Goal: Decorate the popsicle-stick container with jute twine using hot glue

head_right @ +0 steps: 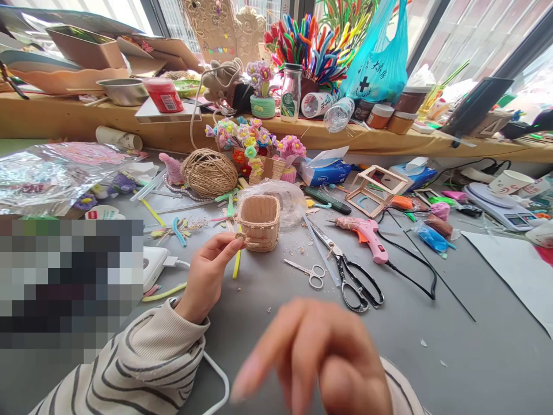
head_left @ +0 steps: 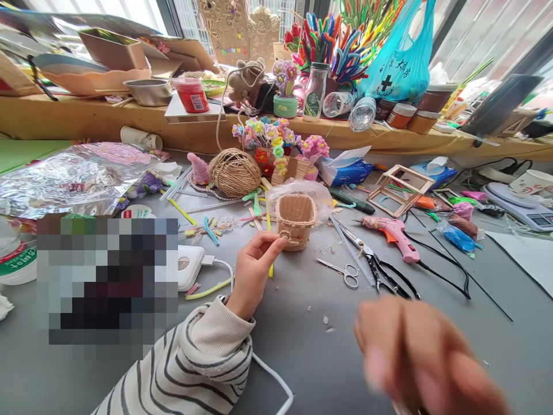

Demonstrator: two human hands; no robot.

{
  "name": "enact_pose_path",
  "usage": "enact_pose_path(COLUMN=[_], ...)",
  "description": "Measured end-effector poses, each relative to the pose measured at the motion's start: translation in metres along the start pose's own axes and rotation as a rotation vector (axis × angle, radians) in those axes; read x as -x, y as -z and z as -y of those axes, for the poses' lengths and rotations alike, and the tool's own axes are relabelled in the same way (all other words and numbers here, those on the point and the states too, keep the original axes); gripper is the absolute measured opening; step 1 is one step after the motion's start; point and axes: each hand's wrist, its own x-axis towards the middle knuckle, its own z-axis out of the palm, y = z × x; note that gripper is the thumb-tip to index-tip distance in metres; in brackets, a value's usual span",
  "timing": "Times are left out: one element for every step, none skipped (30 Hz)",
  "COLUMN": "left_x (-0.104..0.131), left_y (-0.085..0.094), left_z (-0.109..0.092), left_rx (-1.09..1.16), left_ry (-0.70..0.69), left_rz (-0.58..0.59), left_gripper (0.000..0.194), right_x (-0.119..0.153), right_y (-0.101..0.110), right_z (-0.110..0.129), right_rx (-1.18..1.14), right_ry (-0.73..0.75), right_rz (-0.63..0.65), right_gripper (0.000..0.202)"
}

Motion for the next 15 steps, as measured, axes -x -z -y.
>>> enact_pose_path(left_x=[0.000, 0.000, 0.001, 0.001, 0.002, 0.003, 0.004, 0.004, 0.004, 0.004, 0.005, 0.005, 0.004, 0.004, 0.004], left_y=[0.000, 0.000, -0.001, -0.001, -0.002, -0.002, -0.002, -0.002, -0.002, -0.002, -0.002, -0.001, -0.001, -0.001, -0.001], left_z=[0.000, 0.000, 0.000, -0.001, -0.002, -0.003, -0.004, -0.005, -0.006, -0.006, -0.006, -0.006, -0.006, -0.006, -0.006], left_rx=[0.019, 0.042, 0.068, 0.093, 0.115, 0.132, 0.143, 0.150, 0.156, 0.162, 0.166, 0.168, 0.168, 0.164, 0.156], left_ry=[-0.041, -0.068, -0.077, -0.069, -0.050, -0.028, -0.010, 0.003, 0.011, 0.016, 0.019, 0.021, 0.024, 0.028, 0.030], left_rz=[0.007, 0.020, 0.040, 0.060, 0.077, 0.090, 0.097, 0.098, 0.096, 0.092, 0.090, 0.088, 0.085, 0.083, 0.080], left_gripper=[0.010, 0.009, 0.008, 0.007, 0.007, 0.006, 0.006, 0.006, 0.006, 0.006, 0.007, 0.008, 0.008, 0.009, 0.011], right_x=[-0.009, -0.018, -0.027, -0.035, -0.043, -0.049, -0.054, -0.058, -0.061, -0.064, -0.065, -0.067, -0.068, -0.069, -0.070], right_y=[-0.003, -0.005, -0.008, -0.010, -0.013, -0.015, -0.017, -0.020, -0.023, -0.026, -0.028, -0.030, -0.032, -0.034, -0.035], right_z=[-0.004, -0.009, -0.015, -0.021, -0.028, -0.035, -0.041, -0.046, -0.050, -0.054, -0.056, -0.058, -0.059, -0.060, -0.060], right_rx=[-0.036, -0.112, -0.124, -0.108, -0.075, -0.045, -0.010, 0.020, 0.040, 0.051, 0.055, 0.060, 0.069, 0.085, 0.110], right_ry=[-0.009, -0.024, -0.045, -0.073, -0.104, -0.099, -0.103, -0.113, -0.115, -0.109, -0.103, -0.100, -0.090, -0.075, -0.058], right_rz=[-0.022, -0.045, -0.097, -0.129, -0.123, -0.103, -0.074, -0.042, 0.014, 0.056, 0.087, 0.110, 0.115, 0.107, 0.092], right_gripper=[0.042, 0.031, 0.018, 0.008, 0.010, 0.017, 0.024, 0.029, 0.033, 0.035, 0.035, 0.035, 0.034, 0.033, 0.030])
